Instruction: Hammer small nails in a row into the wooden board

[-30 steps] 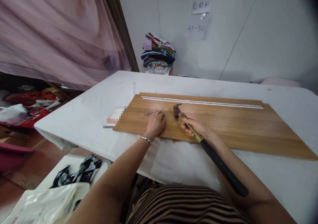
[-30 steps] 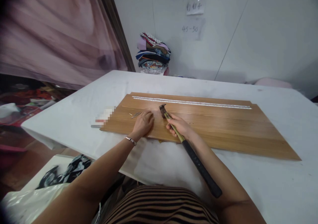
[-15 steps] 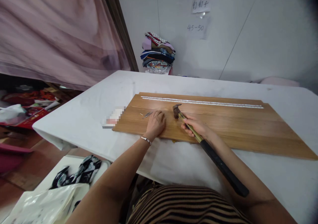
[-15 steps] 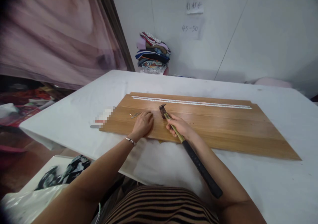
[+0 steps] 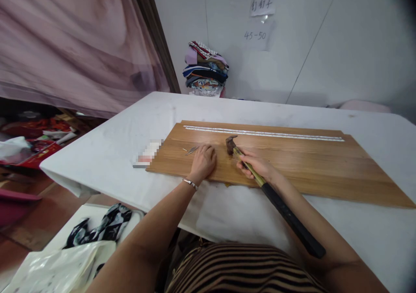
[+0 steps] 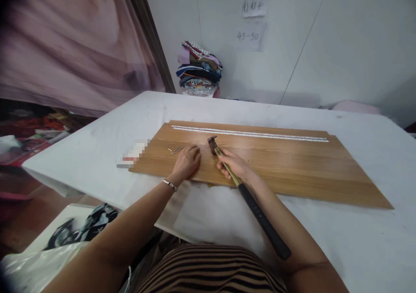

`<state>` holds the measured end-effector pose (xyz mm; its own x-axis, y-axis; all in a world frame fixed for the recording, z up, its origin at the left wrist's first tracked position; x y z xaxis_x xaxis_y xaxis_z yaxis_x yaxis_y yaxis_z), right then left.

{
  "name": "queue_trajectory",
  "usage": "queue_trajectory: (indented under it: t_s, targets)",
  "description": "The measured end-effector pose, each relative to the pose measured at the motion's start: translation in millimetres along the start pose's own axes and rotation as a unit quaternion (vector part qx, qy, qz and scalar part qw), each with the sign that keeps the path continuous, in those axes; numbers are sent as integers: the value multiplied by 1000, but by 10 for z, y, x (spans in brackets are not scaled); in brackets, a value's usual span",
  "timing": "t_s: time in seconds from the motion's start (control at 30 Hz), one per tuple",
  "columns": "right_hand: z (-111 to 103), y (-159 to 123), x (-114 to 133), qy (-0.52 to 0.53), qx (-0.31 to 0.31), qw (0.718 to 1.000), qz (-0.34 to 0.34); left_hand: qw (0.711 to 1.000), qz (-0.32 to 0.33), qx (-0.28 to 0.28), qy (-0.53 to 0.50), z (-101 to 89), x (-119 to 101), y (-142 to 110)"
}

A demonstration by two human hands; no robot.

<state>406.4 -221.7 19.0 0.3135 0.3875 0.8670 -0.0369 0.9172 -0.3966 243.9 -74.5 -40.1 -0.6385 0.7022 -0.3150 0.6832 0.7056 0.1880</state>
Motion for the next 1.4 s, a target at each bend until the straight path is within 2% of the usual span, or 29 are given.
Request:
queue_trajectory:
  t_s: [1.4]
  targets:
    - [-12,11,-10,-5,8,1000,4,1000,5,0,1,-36,-35,-9]
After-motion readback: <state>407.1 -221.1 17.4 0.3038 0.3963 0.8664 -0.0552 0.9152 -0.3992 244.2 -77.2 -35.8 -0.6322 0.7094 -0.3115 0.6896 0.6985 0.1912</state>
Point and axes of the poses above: each hand's wrist, its own y-axis towards the middle knuckle, its own z-axis out of the palm, x = y × z, the point moved 3 cm from there along y, towards the middle knuckle, and after that the axes turned 9 degrees about x, right-handed, at the moved point
